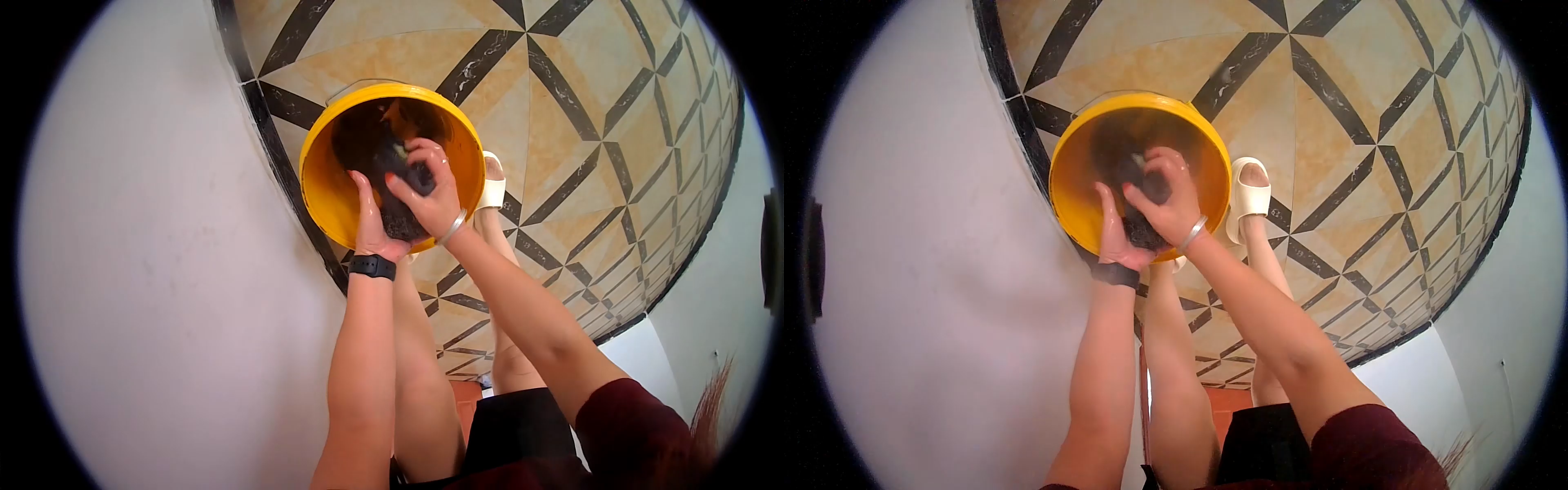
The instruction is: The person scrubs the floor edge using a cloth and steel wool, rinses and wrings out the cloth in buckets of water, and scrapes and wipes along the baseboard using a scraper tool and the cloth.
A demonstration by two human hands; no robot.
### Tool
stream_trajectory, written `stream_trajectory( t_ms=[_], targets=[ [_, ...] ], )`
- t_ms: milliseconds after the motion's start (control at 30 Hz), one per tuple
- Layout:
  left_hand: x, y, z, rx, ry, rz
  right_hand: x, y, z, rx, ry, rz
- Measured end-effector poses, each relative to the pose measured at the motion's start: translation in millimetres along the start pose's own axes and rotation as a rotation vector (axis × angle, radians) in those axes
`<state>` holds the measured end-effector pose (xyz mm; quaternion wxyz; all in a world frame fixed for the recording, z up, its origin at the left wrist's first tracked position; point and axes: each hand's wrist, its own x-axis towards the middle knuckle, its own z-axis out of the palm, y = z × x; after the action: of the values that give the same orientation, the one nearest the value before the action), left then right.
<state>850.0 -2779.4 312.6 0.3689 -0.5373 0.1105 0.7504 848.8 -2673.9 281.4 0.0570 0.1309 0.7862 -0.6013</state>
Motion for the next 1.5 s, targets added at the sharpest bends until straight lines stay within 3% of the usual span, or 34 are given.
stream_trajectory(
  t_ms=[100,133,233,267,400,533,633,767,800,900,933,1033,1100,1167,1267,1333,1400,1433,1500],
  targets=[
    [11.3,5.1,-14.8,0.211,-0.17,0.17,-7.5,-9.5,-15.3,0.011,-0.244,-0.093],
    [2.6,5.7,-7.0,0.15,-0.178,0.137,-3.1,-18.0,-24.7,-0.121,-0.341,-0.188],
    [4.1,-1.7,2.4,0.078,-0.255,0.326,4.4,-48.2,-36.2,-0.241,-0.463,-0.331],
    [2.3,-1.9,-5.0,0.027,-0.258,0.255,6.8,-52.1,-32.2,-0.173,-0.4,-0.364],
    [7.6,-10.4,1.0,0.162,-0.205,0.51,-1.0,-52.3,-17.9,-0.046,-0.109,-0.188],
    [9.4,-19.7,-0.3,0.259,0.149,0.676,-3.0,-51.9,-2.8,-0.101,0.063,0.22],
    [23.2,-12.8,-5.5,0.672,0.417,0.875,5.8,-31.4,5.8,0.089,0.07,0.576],
    [42.2,-5.7,-12.7,1.215,0.628,1.067,9.6,7.5,19.3,0.287,0.275,0.861],
    [43.2,-6.9,-10.4,1.257,0.614,1.157,11.6,11.9,17.4,0.372,0.295,0.988],
    [37.3,-13.0,-5.7,1.291,0.57,1.291,10.5,20.7,6.3,1.013,0.268,1.33],
    [31.4,-13.3,-8.7,1.262,0.518,1.152,8.3,20.9,-0.3,1.075,0.069,1.218],
    [25.8,-15.3,-12.2,0.545,0.21,0.675,-2.0,4.4,-0.9,0.448,0.048,0.735],
    [9.8,-11.4,-4.9,0.126,0.082,0.354,-6.6,0.4,-11.3,0.163,-0.194,0.289],
    [-5.8,-1.8,-3.4,-0.012,-0.094,0.202,-6.1,-10.5,-18.7,0.008,-0.356,-0.033],
    [-14.4,-16.4,-3.8,-0.033,-0.134,0.298,-11.7,-55.4,-21.8,-0.033,-0.36,-0.158],
    [-4.9,-27.1,-18.4,-0.024,-0.119,0.337,-17.1,-85.4,-18.3,-0.095,-0.24,-0.199],
    [5.5,-30.8,-25.4,0.014,-0.096,0.402,-25.8,-87.3,-8.4,-0.018,-0.056,-0.092],
    [-0.3,-34.8,-21.5,0.389,0.184,0.624,-25.3,-82.1,-2.4,-0.009,0.033,0.027],
    [-3.4,-24.9,-8.9,0.682,0.395,0.766,-24.2,-72.0,9.5,0.041,0.218,0.262]
  ],
)
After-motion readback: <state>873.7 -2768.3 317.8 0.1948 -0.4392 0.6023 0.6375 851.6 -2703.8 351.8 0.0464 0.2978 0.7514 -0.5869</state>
